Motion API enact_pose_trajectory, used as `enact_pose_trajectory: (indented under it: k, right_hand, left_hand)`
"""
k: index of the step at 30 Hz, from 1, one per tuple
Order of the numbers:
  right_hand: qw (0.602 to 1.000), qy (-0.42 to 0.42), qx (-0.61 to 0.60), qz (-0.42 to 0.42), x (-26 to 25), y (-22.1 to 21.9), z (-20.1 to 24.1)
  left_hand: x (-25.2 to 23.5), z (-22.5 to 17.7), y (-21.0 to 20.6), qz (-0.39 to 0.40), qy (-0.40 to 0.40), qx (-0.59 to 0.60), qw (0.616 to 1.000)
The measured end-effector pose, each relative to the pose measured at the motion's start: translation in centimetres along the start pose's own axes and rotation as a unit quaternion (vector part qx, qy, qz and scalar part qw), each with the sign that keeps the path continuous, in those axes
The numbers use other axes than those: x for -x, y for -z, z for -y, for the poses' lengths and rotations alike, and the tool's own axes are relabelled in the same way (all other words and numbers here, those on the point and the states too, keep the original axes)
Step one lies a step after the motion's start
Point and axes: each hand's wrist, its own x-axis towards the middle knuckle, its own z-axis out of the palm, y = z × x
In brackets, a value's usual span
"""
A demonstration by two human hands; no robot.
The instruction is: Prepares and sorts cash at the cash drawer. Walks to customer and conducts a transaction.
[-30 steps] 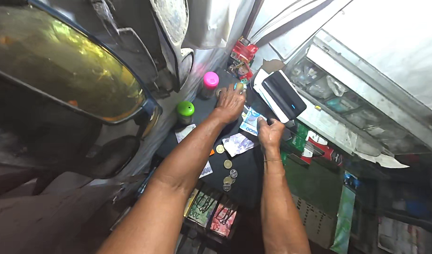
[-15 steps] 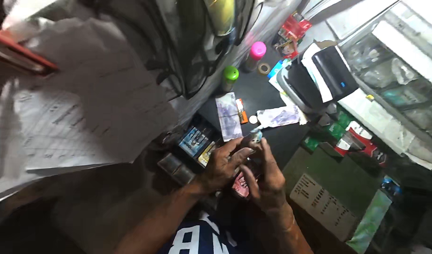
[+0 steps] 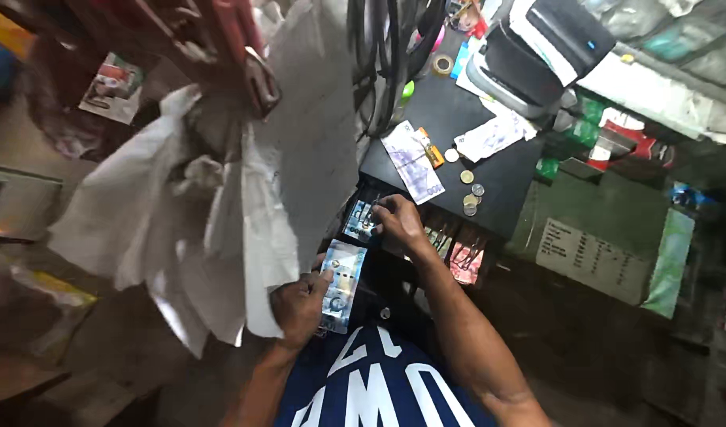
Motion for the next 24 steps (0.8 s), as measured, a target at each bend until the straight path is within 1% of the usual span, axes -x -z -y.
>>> enact_pose_trajectory:
  k: [3,5,6,8,9,11,13,15,18,19,20,22,24]
  right_hand:
    - [0.994,0.021,-0.106,-0.029,1.3,0.4,0.4]
    - [0.981,0.071,-0.172,-0.053,3.1,1.5,1.3]
    - [0.976,0.104,-0.178,-0.072,4.2,2.1,1.7]
    - [0.975,0.16,-0.106,-0.108,5.7,2.9,1.1]
    - [0.98,0.162,-0.056,-0.104,6.2,3.0,0.2]
    - [0.989,0.137,-0.002,-0.058,6.5,2.3,-1.2]
    - [0.992,0.118,-0.022,-0.028,5.9,1.2,-1.9]
    - [0.991,0.115,-0.049,-0.047,4.1,0.2,-2.3]
    - [0.995,0.066,-0.022,-0.076,1.3,-0.5,-2.3]
    - [0.996,0.047,-0.012,-0.08,0.6,-0.6,-2.2]
    - [0.996,0.031,-0.004,-0.084,0.1,-0.7,-2.1]
    - [0.995,0.014,0.012,-0.096,-0.4,-0.9,-1.7]
    - [0.992,0.02,0.029,-0.119,-0.1,-1.1,-1.3]
  left_hand:
    - [-0.7,0.1,-0.3,0.023,0.005,0.045,0.999]
    - [-1.2,-0.1,-1.0,0.03,0.017,0.034,0.999]
    - [-1.6,-0.3,-1.3,0.042,0.025,0.021,0.999]
    - [-2.9,-0.4,-2.2,0.05,0.009,0.028,0.998]
    - [-3.7,-0.7,-2.8,0.049,-0.003,0.03,0.998]
    - [-5.1,-2.0,-4.1,0.054,-0.001,0.028,0.998]
    - [-6.2,-2.9,-5.1,0.067,0.029,0.0,0.997]
    - [-7.2,-2.9,-5.6,0.074,0.04,-0.027,0.996]
    - [-7.7,-2.9,-5.6,0.083,0.038,-0.041,0.995]
    - [-7.5,-3.0,-5.4,0.089,0.03,-0.051,0.994]
    - [-7.3,-2.9,-5.1,0.095,0.005,-0.066,0.993]
    - [-6.7,-2.5,-4.4,0.105,-0.074,-0.113,0.985]
    - [-6.1,-2.3,-4.1,0.077,-0.165,-0.176,0.967]
